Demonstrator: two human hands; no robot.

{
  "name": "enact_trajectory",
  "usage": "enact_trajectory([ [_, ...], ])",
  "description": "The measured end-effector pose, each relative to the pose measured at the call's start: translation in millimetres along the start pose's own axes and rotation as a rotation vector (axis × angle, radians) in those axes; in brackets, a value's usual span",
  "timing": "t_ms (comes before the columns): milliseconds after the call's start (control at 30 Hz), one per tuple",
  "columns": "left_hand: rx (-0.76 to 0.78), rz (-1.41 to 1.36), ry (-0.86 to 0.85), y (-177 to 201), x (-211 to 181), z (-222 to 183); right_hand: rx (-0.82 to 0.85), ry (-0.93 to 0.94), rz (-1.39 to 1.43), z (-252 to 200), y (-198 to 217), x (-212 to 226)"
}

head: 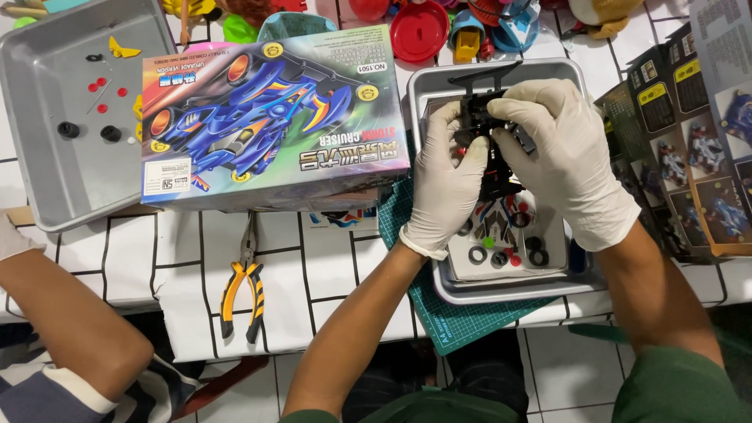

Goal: Assembling a plastic model toy car by fitting gears, motors, and other small components into the chassis.

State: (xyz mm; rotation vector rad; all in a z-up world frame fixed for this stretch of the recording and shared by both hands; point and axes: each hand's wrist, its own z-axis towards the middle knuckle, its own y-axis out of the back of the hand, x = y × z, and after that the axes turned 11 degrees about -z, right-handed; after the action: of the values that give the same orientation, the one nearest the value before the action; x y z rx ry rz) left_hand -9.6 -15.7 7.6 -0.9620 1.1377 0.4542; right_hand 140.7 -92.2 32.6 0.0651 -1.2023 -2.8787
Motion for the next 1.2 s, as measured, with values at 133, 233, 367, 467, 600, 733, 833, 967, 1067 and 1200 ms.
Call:
enact_trajectory([
  [133, 0.027, 0.147, -0.020, -2.3, -4.5, -1.1, 0.120, -0.003, -0.101, 8.6, 16.8, 9.9],
  [233, 0.024, 0.144, -0.027, -3.4, -3.4, -1.1, 0.163, -0.020, -0.146, 9.2, 17.4, 9.2],
  [367, 0.024, 0.172, -0.018, -4.1, -4.1, -1.7, 0.227, -0.036, -0.175, 10.6, 18.2, 9.9],
  [467, 0.032, 0.174, -0.021, -4.5, -4.9, -2.0, 0.211, -0.035, -0.126, 10.5, 18.8, 9.0],
  [600, 0.050, 0.123, -0.009, -5.1, -6.9, -2.0, 0.154, -0.013, 0.018, 11.3, 18.2, 7.3],
  [733, 0.050, 0.113, 0.004, -4.9, -5.8, -1.8, 0.158, -0.025, 0.085, 12.2, 18.6, 5.9],
  [833, 0.043, 0.140, -0.022, -4.3, -5.8, -1.7, 0.156, -0.010, 0.079, 12.0, 17.0, 5.1],
  [967, 0.025, 0.144, 0.054, -4.6, -7.0, -1.4, 0.156, -0.011, 0.094, 12.7, 17.4, 4.4],
  [1067, -0.010, 0.088, 0.076, -5.7, -5.5, 0.9, 0.155, -0.044, 0.090, 8.0, 19.6, -1.6],
  [1200, -0.059, -0.010, 0.089, -3.5, -1.7, 4.8, 0.009, -0.181, 0.065, 8.5, 26.8, -12.0],
])
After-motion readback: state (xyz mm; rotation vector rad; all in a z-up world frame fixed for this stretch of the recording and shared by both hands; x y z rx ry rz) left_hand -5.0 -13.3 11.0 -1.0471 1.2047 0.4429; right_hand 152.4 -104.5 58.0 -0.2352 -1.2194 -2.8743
